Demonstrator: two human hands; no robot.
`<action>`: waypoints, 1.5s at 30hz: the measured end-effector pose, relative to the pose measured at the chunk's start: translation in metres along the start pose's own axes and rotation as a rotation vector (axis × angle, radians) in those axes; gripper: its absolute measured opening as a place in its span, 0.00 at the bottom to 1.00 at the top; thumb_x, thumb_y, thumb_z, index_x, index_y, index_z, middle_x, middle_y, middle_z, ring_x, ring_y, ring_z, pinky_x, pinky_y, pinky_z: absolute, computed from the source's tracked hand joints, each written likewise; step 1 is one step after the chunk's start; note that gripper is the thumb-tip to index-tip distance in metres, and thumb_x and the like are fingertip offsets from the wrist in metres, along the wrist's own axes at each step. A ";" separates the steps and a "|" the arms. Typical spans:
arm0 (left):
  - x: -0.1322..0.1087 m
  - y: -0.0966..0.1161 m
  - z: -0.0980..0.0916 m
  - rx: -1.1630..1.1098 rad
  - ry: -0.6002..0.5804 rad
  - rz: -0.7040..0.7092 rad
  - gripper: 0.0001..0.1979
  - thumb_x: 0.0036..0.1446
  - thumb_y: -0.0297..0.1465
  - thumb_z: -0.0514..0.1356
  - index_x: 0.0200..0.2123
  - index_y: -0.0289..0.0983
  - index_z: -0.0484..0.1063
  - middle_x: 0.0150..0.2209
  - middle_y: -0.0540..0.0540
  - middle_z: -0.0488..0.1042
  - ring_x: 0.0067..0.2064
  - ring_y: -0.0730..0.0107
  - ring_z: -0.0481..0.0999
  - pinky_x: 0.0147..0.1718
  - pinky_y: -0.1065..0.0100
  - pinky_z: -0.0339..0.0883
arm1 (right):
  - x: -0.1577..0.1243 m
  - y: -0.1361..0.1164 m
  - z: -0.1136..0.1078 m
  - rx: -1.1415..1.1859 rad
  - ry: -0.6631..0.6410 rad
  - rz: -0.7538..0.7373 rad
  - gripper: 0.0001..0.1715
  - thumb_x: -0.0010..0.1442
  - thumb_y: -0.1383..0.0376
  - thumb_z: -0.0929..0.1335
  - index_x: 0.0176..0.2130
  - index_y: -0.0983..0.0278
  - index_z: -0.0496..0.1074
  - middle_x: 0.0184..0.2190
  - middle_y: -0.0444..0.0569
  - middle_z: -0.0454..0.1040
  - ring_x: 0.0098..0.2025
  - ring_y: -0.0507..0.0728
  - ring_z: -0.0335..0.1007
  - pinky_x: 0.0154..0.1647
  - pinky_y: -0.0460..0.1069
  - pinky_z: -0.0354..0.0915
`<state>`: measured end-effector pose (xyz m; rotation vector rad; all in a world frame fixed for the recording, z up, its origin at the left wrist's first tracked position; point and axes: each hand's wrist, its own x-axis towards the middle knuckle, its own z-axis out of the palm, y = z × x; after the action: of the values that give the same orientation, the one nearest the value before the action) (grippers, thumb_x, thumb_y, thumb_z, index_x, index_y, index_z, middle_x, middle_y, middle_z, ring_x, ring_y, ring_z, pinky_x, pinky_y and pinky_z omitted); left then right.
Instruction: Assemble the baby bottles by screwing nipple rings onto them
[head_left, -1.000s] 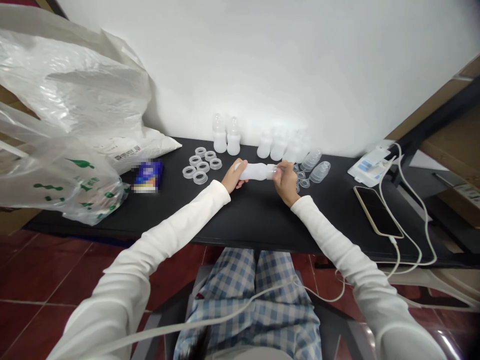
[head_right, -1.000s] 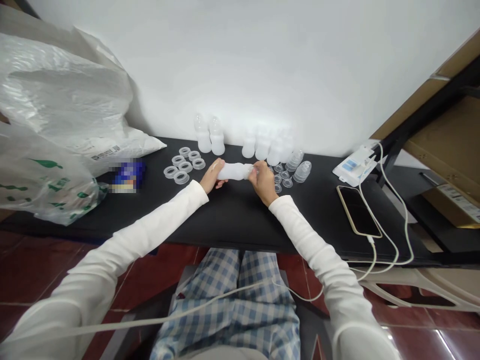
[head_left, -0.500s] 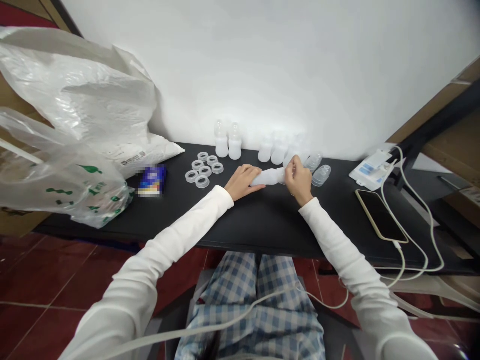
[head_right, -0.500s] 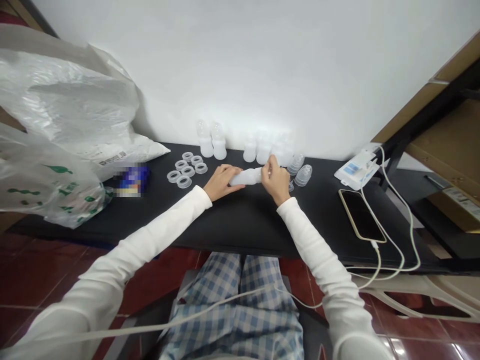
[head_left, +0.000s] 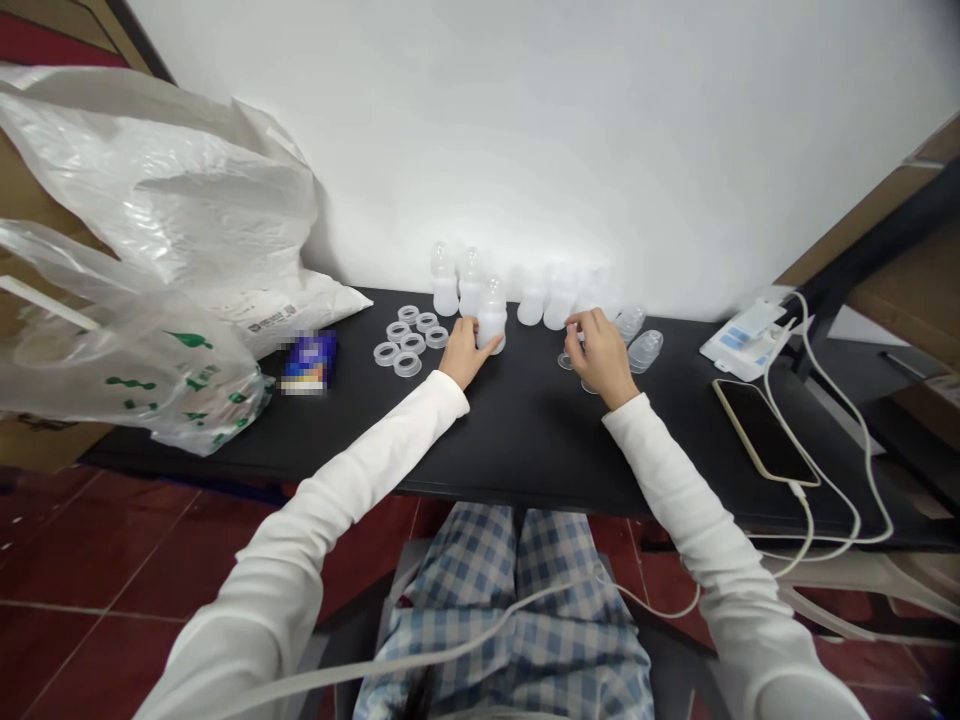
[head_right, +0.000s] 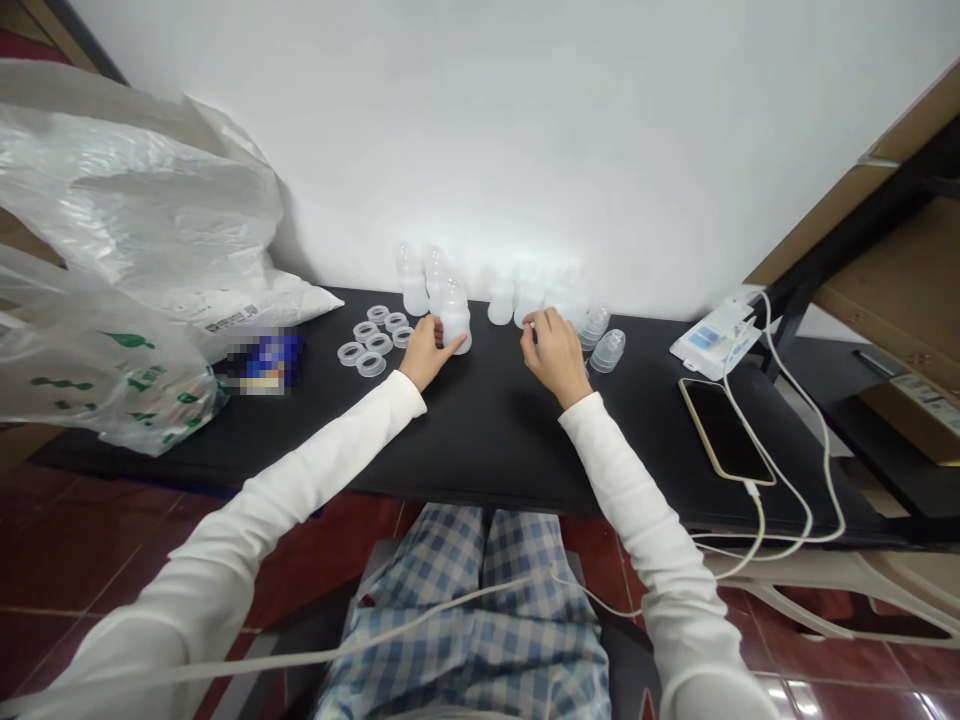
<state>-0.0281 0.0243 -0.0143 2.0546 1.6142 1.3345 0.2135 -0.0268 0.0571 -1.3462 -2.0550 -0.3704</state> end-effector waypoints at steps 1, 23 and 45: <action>0.003 -0.003 -0.001 0.008 0.018 -0.029 0.15 0.58 0.37 0.67 0.43 0.36 0.68 0.43 0.41 0.72 0.43 0.60 0.76 0.47 0.57 0.72 | 0.001 0.002 -0.004 0.013 -0.091 -0.029 0.16 0.70 0.63 0.57 0.42 0.64 0.71 0.38 0.54 0.76 0.37 0.59 0.71 0.40 0.52 0.61; 0.030 -0.012 -0.024 0.252 0.113 -0.100 0.13 0.61 0.35 0.58 0.45 0.33 0.67 0.45 0.30 0.73 0.58 0.37 0.66 0.59 0.42 0.58 | -0.011 0.004 0.007 -0.400 -0.456 -0.111 0.13 0.67 0.66 0.64 0.42 0.66 0.78 0.35 0.59 0.79 0.41 0.63 0.69 0.44 0.55 0.51; -0.006 0.016 0.004 0.225 -0.253 0.314 0.16 0.57 0.29 0.61 0.49 0.34 0.68 0.51 0.33 0.69 0.55 0.48 0.71 0.57 0.49 0.65 | -0.009 -0.006 0.015 -0.303 -0.346 -0.175 0.19 0.72 0.66 0.58 0.49 0.63 0.76 0.41 0.57 0.75 0.43 0.63 0.64 0.44 0.55 0.51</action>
<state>-0.0147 0.0145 -0.0091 2.5771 1.4311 0.9553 0.2054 -0.0277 0.0409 -1.4937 -2.4916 -0.5779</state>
